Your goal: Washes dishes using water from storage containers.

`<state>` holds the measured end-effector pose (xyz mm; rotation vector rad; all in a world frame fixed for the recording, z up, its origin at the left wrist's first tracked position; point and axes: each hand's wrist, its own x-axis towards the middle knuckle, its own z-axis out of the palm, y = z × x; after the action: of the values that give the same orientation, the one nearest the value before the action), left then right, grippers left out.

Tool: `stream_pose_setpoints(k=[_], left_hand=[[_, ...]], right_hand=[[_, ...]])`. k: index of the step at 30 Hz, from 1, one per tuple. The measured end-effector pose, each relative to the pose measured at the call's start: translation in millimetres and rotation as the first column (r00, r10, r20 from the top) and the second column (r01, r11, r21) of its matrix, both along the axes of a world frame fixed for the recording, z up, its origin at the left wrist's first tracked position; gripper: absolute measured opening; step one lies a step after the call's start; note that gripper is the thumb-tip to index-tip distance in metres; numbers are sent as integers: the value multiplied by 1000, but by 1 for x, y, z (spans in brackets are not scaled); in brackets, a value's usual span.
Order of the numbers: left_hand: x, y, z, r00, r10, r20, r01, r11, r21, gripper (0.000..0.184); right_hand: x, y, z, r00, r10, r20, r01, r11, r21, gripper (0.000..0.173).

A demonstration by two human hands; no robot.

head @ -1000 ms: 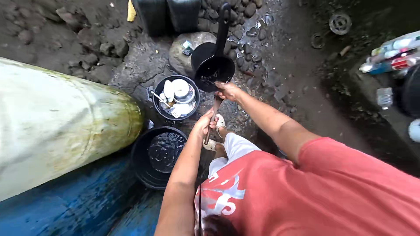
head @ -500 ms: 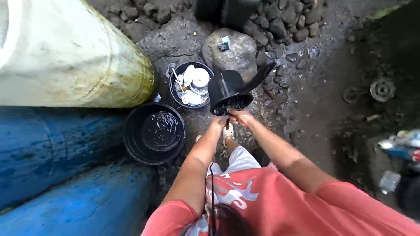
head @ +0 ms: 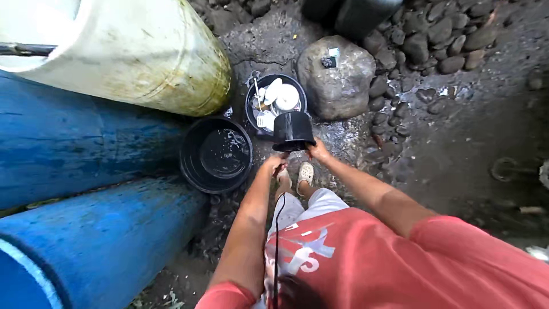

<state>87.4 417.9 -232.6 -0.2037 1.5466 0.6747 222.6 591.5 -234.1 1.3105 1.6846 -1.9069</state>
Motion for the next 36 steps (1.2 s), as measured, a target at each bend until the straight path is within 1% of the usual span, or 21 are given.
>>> stream_pose_setpoints(k=[1, 2, 4, 6, 8, 10, 12, 14, 16, 18, 20, 22, 24, 26, 28, 29, 31, 32, 33, 34, 36], left_hand=[[-3, -15, -4, 1000, -19, -22, 19, 999, -30, 46], [-5, -31, -9, 999, -8, -34, 6, 998, -67, 49], [-6, -67, -19, 996, 76, -54, -82, 989, -120, 50], [-5, -98, -24, 980, 179, -88, -189, 973, -132, 52], [-6, -115, -22, 952, 277, -133, -292, 950, -112, 56], [-10, -123, -14, 914, 356, -196, -378, 922, -87, 62], [-22, -120, -8, 871, 417, -259, -443, 895, -50, 58], [-36, -108, -2, 828, 459, -320, -487, 873, -8, 49], [-56, -86, 4, 802, 482, -353, -496, 866, 56, 46], [-79, -60, 7, 794, 495, -353, -484, 866, 128, 47], [-105, -26, 11, 803, 489, -340, -451, 872, 190, 47], [-128, 8, 13, 818, 462, -343, -404, 885, 231, 46], [-147, 37, 12, 829, 443, -340, -364, 891, 273, 46], [-165, 68, 6, 832, 455, -318, -349, 874, 338, 47], [-175, 94, -3, 823, 482, -300, -354, 849, 392, 48], [-177, 106, -9, 820, 490, -297, -356, 841, 408, 48], [-178, 125, -22, 817, 494, -297, -352, 836, 421, 48], [-177, 134, -29, 811, 505, -296, -364, 831, 421, 47], [-175, 142, -37, 804, 517, -292, -378, 825, 419, 47], [-173, 151, -44, 802, 526, -285, -392, 822, 413, 47], [-169, 168, -55, 820, 510, -260, -392, 831, 394, 47]], right_hand=[[2, 1, -10, 999, 15, 40, -16, 999, 40, 40], [4, 2, -21, 996, 32, 88, -39, 996, 83, 43], [3, 4, -43, 975, 89, 204, -125, 977, 171, 55], [-12, 8, -49, 939, 113, 326, -202, 946, 255, 68], [-33, 19, -48, 903, 103, 418, -240, 927, 289, 76], [-58, 34, -46, 869, 125, 479, -275, 927, 255, 76], [-88, 52, -45, 847, 188, 498, -302, 940, 159, 64], [-116, 66, -46, 829, 211, 519, -275, 960, 49, 48], [-146, 82, -51, 810, 236, 538, -259, 965, -33, 44], [-172, 96, -64, 782, 312, 540, -325, 943, -75, 43], [-197, 109, -84, 724, 436, 535, -459, 883, -100, 44], [-210, 116, -110, 676, 550, 490, -569, 812, -127, 44], [-212, 122, -139, 668, 610, 427, -622, 772, -130, 43], [-213, 144, -171, 708, 620, 338, -632, 770, -87, 42], [-214, 174, -206, 778, 568, 268, -596, 803, 31, 38], [-216, 197, -220, 809, 516, 280, -559, 823, 100, 37], [-220, 247, -241, 867, 329, 374, -431, 872, 232, 36], [-222, 274, -249, 877, 227, 424, -367, 885, 286, 39], [-225, 305, -257, 869, 160, 468, -341, 880, 332, 45], [-226, 336, -267, 860, 116, 497, -335, 863, 377, 52], [-229, 392, -286, 851, 81, 520, -349, 826, 442, 66]])
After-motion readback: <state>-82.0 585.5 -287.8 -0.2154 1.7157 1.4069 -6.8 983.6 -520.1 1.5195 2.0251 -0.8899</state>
